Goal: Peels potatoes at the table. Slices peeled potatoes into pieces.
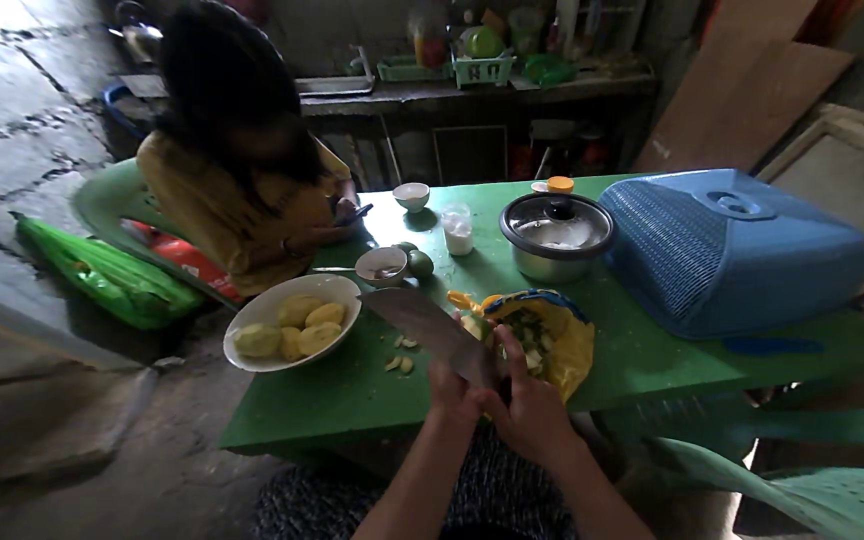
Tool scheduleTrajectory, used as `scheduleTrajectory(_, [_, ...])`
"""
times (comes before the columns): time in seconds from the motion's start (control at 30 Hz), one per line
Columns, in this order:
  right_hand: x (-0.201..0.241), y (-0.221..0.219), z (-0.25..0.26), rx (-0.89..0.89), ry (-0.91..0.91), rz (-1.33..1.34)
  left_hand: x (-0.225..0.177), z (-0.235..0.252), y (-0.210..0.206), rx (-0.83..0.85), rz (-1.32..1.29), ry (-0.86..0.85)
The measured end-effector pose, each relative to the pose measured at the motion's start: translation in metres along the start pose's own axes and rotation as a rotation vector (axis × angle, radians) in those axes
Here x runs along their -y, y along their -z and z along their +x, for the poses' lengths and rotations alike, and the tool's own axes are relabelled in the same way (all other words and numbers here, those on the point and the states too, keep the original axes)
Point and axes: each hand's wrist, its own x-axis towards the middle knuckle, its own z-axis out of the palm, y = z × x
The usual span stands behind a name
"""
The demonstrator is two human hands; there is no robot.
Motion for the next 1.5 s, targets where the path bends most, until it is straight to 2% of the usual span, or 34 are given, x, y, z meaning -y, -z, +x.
scheduleTrajectory(0.2, [-0.001,-0.002,-0.001,-0.019,0.038,0.004,0.000,0.000,-0.001,-0.002,-0.015,0.018])
scheduleTrajectory(0.37, [-0.001,-0.005,0.002,-0.063,0.049,-0.002,0.001,-0.006,-0.007,-0.066,0.110,-0.073])
scheduleTrajectory(0.47, [0.002,-0.007,0.007,-0.074,0.002,0.012,0.002,-0.009,-0.009,-0.110,0.200,-0.112])
scheduleTrajectory(0.53, [0.001,0.000,0.016,-0.047,-0.093,0.095,0.006,-0.015,-0.013,-0.097,0.304,-0.096])
scheduleTrajectory(0.63, [-0.013,0.010,0.029,-0.021,-0.171,0.251,0.013,-0.016,-0.011,-0.031,0.276,-0.017])
scheduleTrajectory(0.77, [-0.016,0.010,0.019,0.019,-0.126,0.277,0.008,-0.005,-0.018,-0.061,0.178,0.028])
scheduleTrajectory(0.83, [-0.012,0.008,0.009,0.030,-0.072,0.245,0.007,0.001,-0.013,-0.070,0.139,0.005])
scheduleTrajectory(0.9, [-0.009,0.005,0.003,0.030,-0.041,0.183,0.009,0.005,0.003,0.050,0.133,-0.053])
scheduleTrajectory(0.97, [-0.009,0.003,0.000,0.030,-0.029,0.135,0.010,0.004,0.011,0.092,0.115,-0.065])
scheduleTrajectory(1.2, [-0.010,-0.001,0.003,0.000,-0.028,0.096,0.010,-0.001,0.006,0.015,0.180,-0.139])
scheduleTrajectory(1.5, [-0.007,-0.006,0.018,0.018,-0.121,0.232,0.011,-0.001,0.007,-0.017,0.229,-0.151])
